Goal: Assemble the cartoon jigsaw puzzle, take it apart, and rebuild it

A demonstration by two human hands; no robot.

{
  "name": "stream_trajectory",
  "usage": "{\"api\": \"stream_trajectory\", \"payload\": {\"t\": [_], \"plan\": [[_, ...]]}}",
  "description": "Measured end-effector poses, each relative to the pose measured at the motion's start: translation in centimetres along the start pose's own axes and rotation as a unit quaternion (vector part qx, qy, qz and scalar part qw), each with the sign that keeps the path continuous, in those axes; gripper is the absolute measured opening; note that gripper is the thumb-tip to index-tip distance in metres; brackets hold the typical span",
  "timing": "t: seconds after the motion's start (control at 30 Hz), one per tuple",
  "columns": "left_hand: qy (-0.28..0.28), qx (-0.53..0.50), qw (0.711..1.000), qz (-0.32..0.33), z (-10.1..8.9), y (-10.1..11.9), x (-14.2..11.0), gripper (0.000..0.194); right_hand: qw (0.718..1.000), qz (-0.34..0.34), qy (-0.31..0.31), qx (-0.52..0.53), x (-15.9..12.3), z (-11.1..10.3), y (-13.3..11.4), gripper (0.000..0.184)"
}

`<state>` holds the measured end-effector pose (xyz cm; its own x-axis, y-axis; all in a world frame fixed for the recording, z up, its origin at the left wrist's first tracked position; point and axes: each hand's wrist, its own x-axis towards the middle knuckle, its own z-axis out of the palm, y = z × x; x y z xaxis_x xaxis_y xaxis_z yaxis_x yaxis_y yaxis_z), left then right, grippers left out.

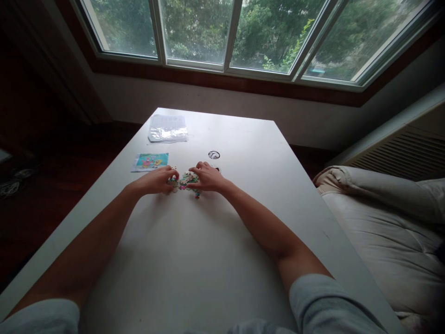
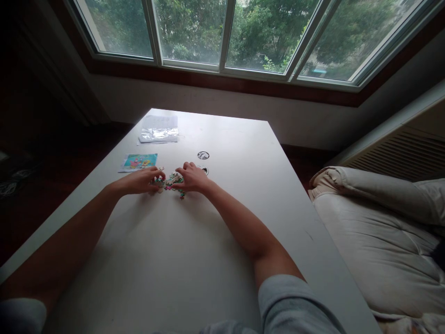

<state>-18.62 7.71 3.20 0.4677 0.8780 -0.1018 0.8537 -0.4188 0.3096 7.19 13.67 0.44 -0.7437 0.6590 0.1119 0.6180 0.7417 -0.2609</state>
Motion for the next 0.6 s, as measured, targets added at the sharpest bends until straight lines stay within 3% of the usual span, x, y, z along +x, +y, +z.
{"api": "stream_trajectory", "payload": {"t": [0.1,0.27,0.6], "plan": [[0.033,-0.004,0.999,0.002,0.6,-0.1,0.6,0.031,1.000,-0.012,-0.020,-0.021,-0.2,0.0,-1.2,0.068],[0.109,-0.037,0.993,-0.016,1.7,-1.1,1.5,0.028,1.000,-0.006,0.018,-0.014,0.1,1.1,-2.3,0.038],[0.149,-0.040,0.984,-0.094,2.0,-1.5,1.8,0.034,0.995,-0.032,0.080,0.041,0.8,2.9,-0.7,0.018]]}}
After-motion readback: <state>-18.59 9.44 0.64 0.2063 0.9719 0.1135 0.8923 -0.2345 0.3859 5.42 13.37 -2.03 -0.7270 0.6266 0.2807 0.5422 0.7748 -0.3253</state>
